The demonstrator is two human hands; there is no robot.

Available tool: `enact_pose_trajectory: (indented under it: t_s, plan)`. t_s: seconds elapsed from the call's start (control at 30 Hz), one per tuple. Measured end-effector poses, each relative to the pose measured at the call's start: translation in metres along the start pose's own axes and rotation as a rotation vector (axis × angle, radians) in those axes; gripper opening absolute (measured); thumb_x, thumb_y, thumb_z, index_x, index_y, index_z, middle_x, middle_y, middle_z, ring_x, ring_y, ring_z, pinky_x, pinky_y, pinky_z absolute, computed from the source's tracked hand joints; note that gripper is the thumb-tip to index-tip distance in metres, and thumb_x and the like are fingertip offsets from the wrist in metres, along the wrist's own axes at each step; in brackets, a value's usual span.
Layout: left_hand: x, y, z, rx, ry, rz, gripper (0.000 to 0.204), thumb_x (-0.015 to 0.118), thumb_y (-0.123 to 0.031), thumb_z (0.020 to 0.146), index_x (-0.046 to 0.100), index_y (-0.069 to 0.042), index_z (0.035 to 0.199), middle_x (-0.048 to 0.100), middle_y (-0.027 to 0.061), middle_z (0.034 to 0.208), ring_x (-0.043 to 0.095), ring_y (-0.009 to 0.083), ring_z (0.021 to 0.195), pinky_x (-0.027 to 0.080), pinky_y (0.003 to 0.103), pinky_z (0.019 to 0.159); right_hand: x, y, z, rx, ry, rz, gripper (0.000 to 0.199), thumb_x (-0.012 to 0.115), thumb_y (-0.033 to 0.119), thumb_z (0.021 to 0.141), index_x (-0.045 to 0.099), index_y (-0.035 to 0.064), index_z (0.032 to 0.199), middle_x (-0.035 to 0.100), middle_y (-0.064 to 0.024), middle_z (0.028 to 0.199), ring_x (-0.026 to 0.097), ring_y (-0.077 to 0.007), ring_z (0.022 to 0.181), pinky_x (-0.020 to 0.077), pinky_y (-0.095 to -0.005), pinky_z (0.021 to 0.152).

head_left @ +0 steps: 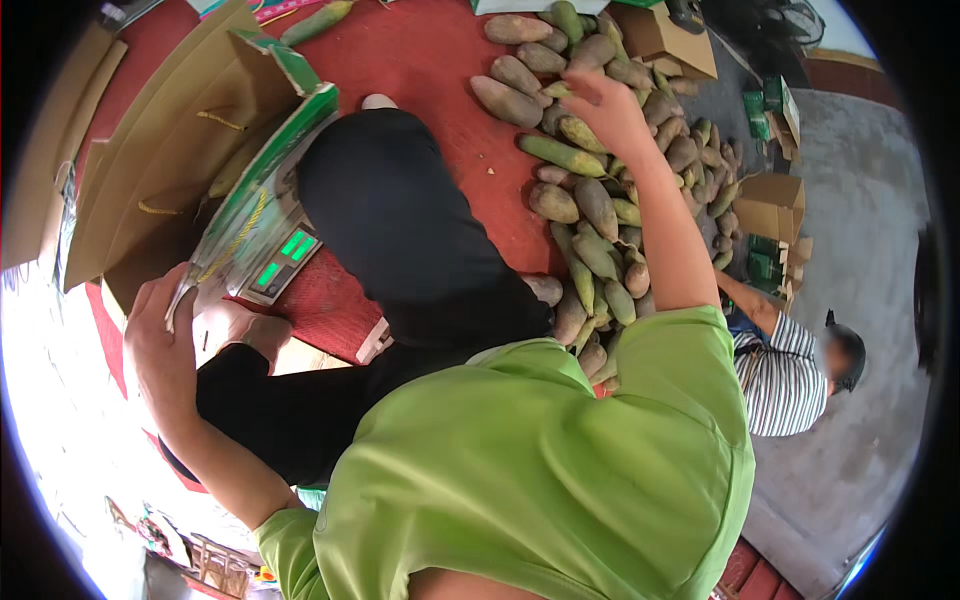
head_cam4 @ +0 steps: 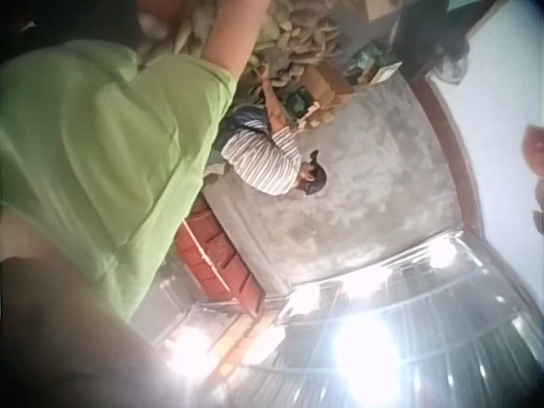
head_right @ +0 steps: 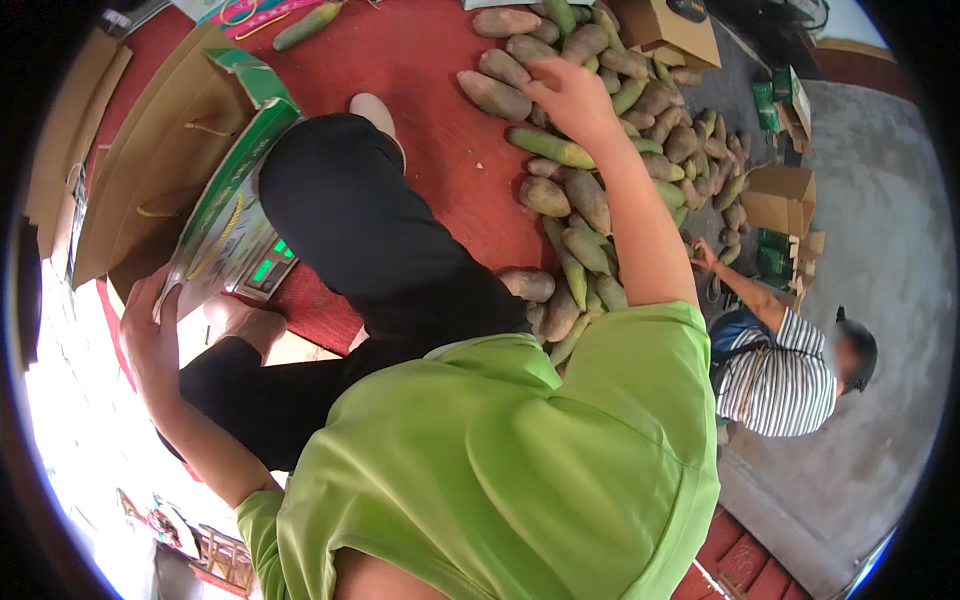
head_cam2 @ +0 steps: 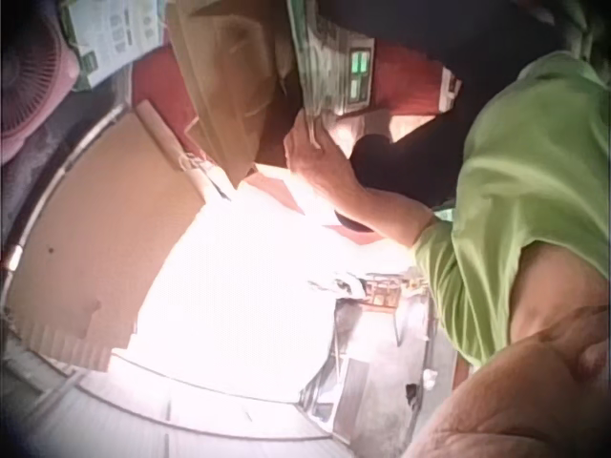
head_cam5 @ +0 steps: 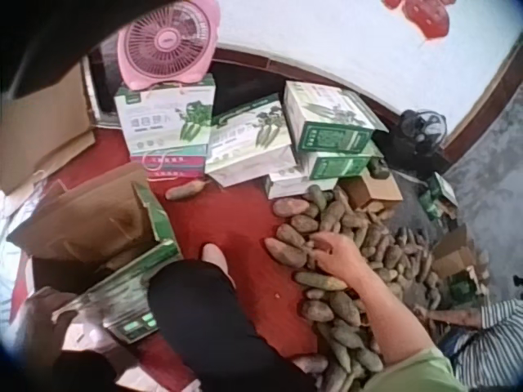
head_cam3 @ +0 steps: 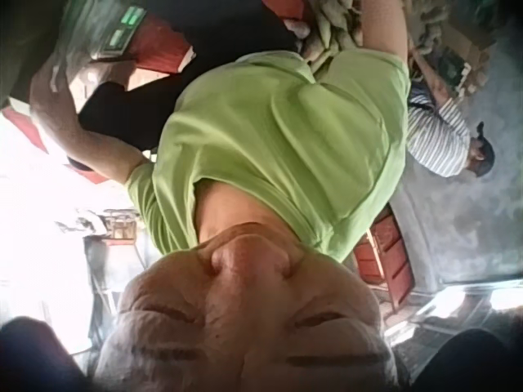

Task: Sorting radishes and packing them into cardboard boxes while weighing them on a scale.

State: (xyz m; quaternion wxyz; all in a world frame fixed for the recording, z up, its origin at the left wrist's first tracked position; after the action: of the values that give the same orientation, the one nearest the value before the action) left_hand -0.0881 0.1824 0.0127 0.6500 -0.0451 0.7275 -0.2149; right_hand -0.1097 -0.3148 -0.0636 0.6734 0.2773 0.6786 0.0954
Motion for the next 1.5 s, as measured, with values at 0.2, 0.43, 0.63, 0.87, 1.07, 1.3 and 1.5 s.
enact_pose_trajectory:
  t_s: [0.2, 0.43, 0.63, 0.87, 1.07, 1.3, 1.5]
  plan:
    - [0.0, 0.022, 0.001, 0.062, -0.11, -0.038, 0.027, 0.064, -0.002, 0.082, 0.067, -0.001, 0.109, 0.067, 0.0097, 0.1, 0.064, 0.0221, 0.093, 0.048, 0.034, 0.087, 0.036, -0.147, -0.089, 0.291, 0.176, -0.295, 0.029, 0.067, 0.021, 0.077, 0.066, 0.0056, 0.101, 0.067, -0.0182, 0.092, 0.065, -0.0338, 0.086, 0.0518, -0.0389, 0.076]
    - [-0.01, 0.025, -0.008, 0.013, -0.242, -0.058, 0.028, 0.07, -0.003, 0.077, 0.069, -0.001, 0.105, 0.068, 0.0102, 0.096, 0.064, 0.0224, 0.086, 0.048, 0.032, 0.084, 0.124, -0.248, -0.178, 0.383, 0.402, -0.535, 0.043, 0.068, 0.026, 0.076, 0.059, 0.0093, 0.115, 0.061, -0.0171, 0.113, 0.058, -0.0357, 0.106, 0.048, -0.045, 0.089]
    - [-0.002, 0.012, 0.002, 0.077, -0.288, -0.148, 0.028, 0.073, -0.008, 0.075, 0.069, -0.001, 0.102, 0.066, 0.0104, 0.089, 0.063, 0.0213, 0.08, 0.051, 0.03, 0.068, 0.128, -0.201, -0.221, 0.543, 0.601, -0.761, 0.076, 0.071, 0.014, 0.073, 0.035, 0.02, 0.14, 0.04, -0.004, 0.141, 0.038, -0.0271, 0.131, 0.0421, -0.0468, 0.097]
    - [-0.003, 0.011, 0.004, 0.137, -0.284, -0.078, 0.031, 0.076, -0.016, 0.073, 0.069, -0.001, 0.099, 0.065, 0.0117, 0.085, 0.062, 0.0266, 0.076, 0.049, 0.034, 0.07, 0.141, -0.205, -0.208, 0.622, 0.57, -0.749, 0.061, 0.069, 0.016, 0.078, 0.042, 0.0205, 0.133, 0.045, -0.0048, 0.132, 0.04, -0.0269, 0.128, 0.0436, -0.0464, 0.095]
    - [-0.002, 0.011, 0.003, 0.137, -0.3, -0.1, 0.031, 0.076, -0.017, 0.071, 0.069, 0.0, 0.097, 0.065, 0.0116, 0.082, 0.062, 0.0272, 0.075, 0.049, 0.035, 0.07, 0.148, -0.206, -0.206, 0.586, 0.589, -0.885, 0.033, 0.063, 0.021, 0.083, 0.055, 0.0193, 0.116, 0.049, -0.0059, 0.125, 0.046, -0.0268, 0.123, 0.0449, -0.0458, 0.093]
    - [-0.002, 0.01, -0.002, 0.195, -0.236, -0.046, 0.021, 0.071, -0.01, 0.077, 0.069, 0.0, 0.096, 0.064, 0.0117, 0.081, 0.06, 0.0263, 0.075, 0.048, 0.034, 0.07, 0.118, -0.18, -0.196, 0.548, 0.525, -0.815, 0.044, 0.072, 0.023, 0.074, 0.055, 0.0198, 0.114, 0.053, -0.0059, 0.119, 0.054, -0.0252, 0.114, 0.0453, -0.049, 0.089]
    - [-0.005, 0.006, 0.001, 0.221, -0.285, -0.056, 0.018, 0.072, -0.014, 0.074, 0.069, -0.002, 0.087, 0.06, 0.0086, 0.074, 0.059, 0.0279, 0.07, 0.047, 0.037, 0.068, 0.087, -0.165, -0.143, 0.334, 0.099, -0.445, 0.059, 0.08, 0.014, 0.062, 0.054, 0.0116, 0.115, 0.057, -0.0111, 0.111, 0.055, -0.0337, 0.107, 0.0464, -0.0442, 0.087]
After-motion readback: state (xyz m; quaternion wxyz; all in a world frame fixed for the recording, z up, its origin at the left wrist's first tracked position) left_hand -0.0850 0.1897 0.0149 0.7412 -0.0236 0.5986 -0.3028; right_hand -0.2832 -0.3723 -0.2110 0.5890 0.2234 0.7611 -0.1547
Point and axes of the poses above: each hand's wrist, its own z-axis towards the middle knuckle, its own x-axis out of the palm, y = z × x, the point moved 3 cm from there along z, towards the middle knuckle
